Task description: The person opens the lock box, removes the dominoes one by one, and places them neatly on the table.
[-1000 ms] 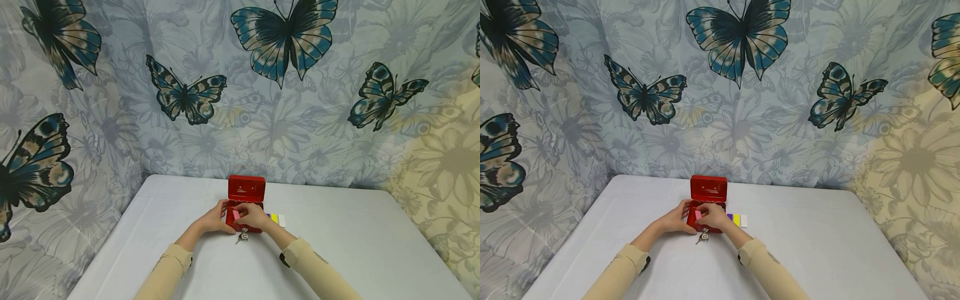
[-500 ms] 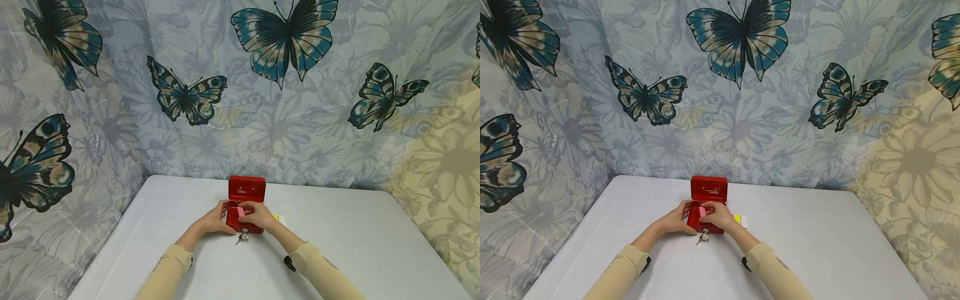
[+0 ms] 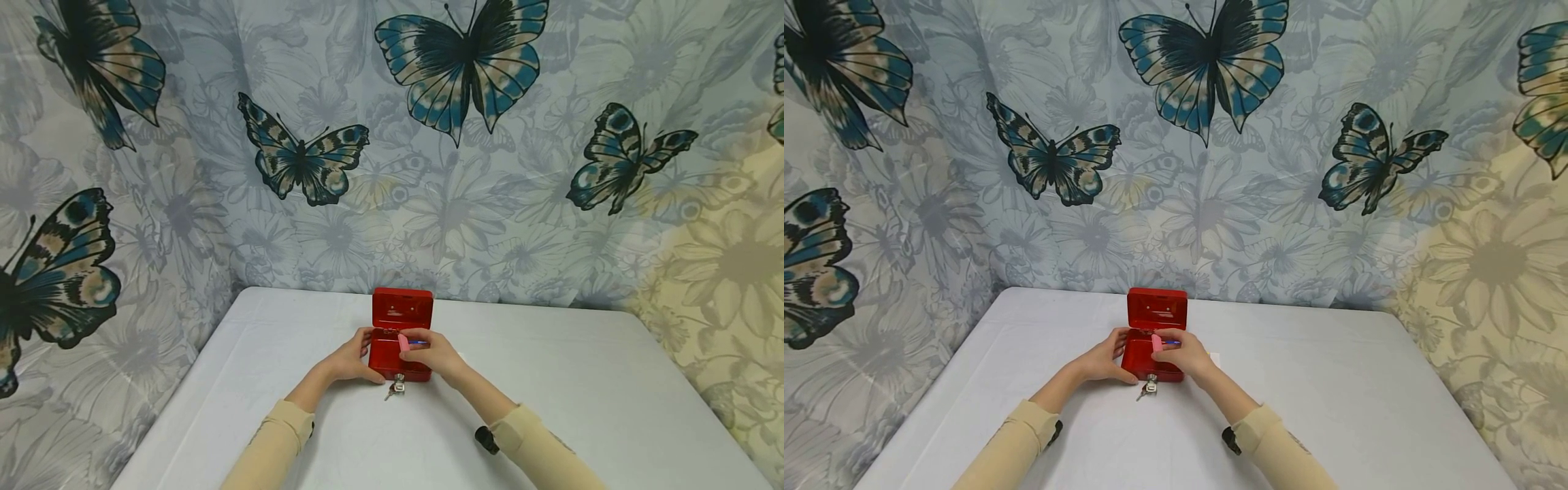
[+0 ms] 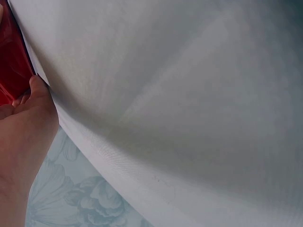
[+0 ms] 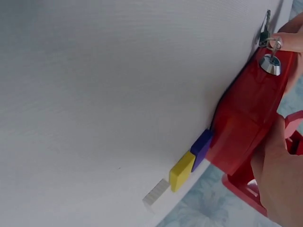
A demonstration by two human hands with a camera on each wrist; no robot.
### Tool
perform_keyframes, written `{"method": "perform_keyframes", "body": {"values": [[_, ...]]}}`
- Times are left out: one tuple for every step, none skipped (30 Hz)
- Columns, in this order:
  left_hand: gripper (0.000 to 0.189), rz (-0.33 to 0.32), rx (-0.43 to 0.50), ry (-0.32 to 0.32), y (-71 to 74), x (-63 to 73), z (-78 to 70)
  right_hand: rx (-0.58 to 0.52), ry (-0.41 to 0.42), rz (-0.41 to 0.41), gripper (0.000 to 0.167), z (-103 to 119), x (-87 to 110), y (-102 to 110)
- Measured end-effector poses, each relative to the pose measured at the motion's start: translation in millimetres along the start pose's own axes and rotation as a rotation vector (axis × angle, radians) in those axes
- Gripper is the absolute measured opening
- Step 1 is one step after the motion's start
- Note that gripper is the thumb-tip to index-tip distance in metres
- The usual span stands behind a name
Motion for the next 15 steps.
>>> {"method": "perform_keyframes", "body": {"values": [[0.103, -0.003, 0.000, -0.001, 0.1, -0.1, 0.4, -0.013, -0.004, 0.000, 0.045, -1.0, 0.5, 1.6], [0.103, -0.004, 0.000, -0.003, 0.1, -0.2, 0.8, -0.025, -0.008, -0.001, 0.045, -1.9, 1.1, 3.4], [0.102, -0.006, 0.005, -0.006, 0.2, -0.4, 1.0, -0.035, -0.010, -0.004, 0.045, -2.5, 1.9, 5.2], [0.102, -0.006, 0.007, -0.009, 0.2, -0.6, 1.3, -0.044, -0.014, -0.005, 0.045, -3.0, 2.8, 7.0], [0.102, -0.006, 0.008, -0.012, 0.3, -0.8, 1.5, -0.055, -0.020, -0.008, 0.044, -3.8, 3.5, 8.9], [0.102, -0.006, 0.009, -0.014, 0.3, -0.9, 1.5, -0.064, -0.026, -0.012, 0.044, -4.5, 4.5, 10.9], [0.101, -0.005, 0.010, -0.017, 0.2, -1.0, 1.8, -0.074, -0.029, -0.016, 0.044, -4.8, 5.8, 13.1], [0.101, -0.005, 0.012, -0.020, 0.1, -1.3, 2.0, -0.082, -0.032, -0.021, 0.045, -5.1, 7.4, 15.2], [0.101, -0.006, 0.016, -0.021, 0.0, -1.4, 1.8, -0.089, -0.035, -0.026, 0.045, -5.5, 8.9, 17.3], [0.101, -0.005, 0.016, -0.020, -0.1, -1.5, 2.0, -0.095, -0.038, -0.029, 0.046, -6.0, 10.3, 19.4], [0.101, -0.003, 0.015, -0.019, -0.2, -1.6, 1.9, -0.103, -0.043, -0.032, 0.046, -6.6, 11.6, 21.5], [0.101, -0.003, 0.015, -0.017, -0.3, -1.5, 1.7, -0.109, -0.045, -0.034, 0.047, -7.1, 13.2, 23.5], [0.101, -0.003, 0.016, -0.013, -0.4, -1.4, 1.4, -0.112, -0.047, -0.036, 0.048, -7.7, 14.4, 25.6], [0.100, -0.003, 0.014, -0.016, -0.4, -1.2, 0.7, -0.114, -0.051, -0.036, 0.048, -8.3, 15.6, 27.4], [0.100, -0.005, 0.011, -0.012, -0.3, -0.9, 0.0, -0.118, -0.055, -0.037, 0.049, -9.3, 16.2, 29.3]]}}
Point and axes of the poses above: each hand's wrist, its own x-axis away from the middle knuckle, its own y-axis out of the back of the hand, z = x × y, the point moved 5 cm from there along -x, towards the middle knuckle, and after that the axes turned 13 degrees about -y, right-handed, at the moved point
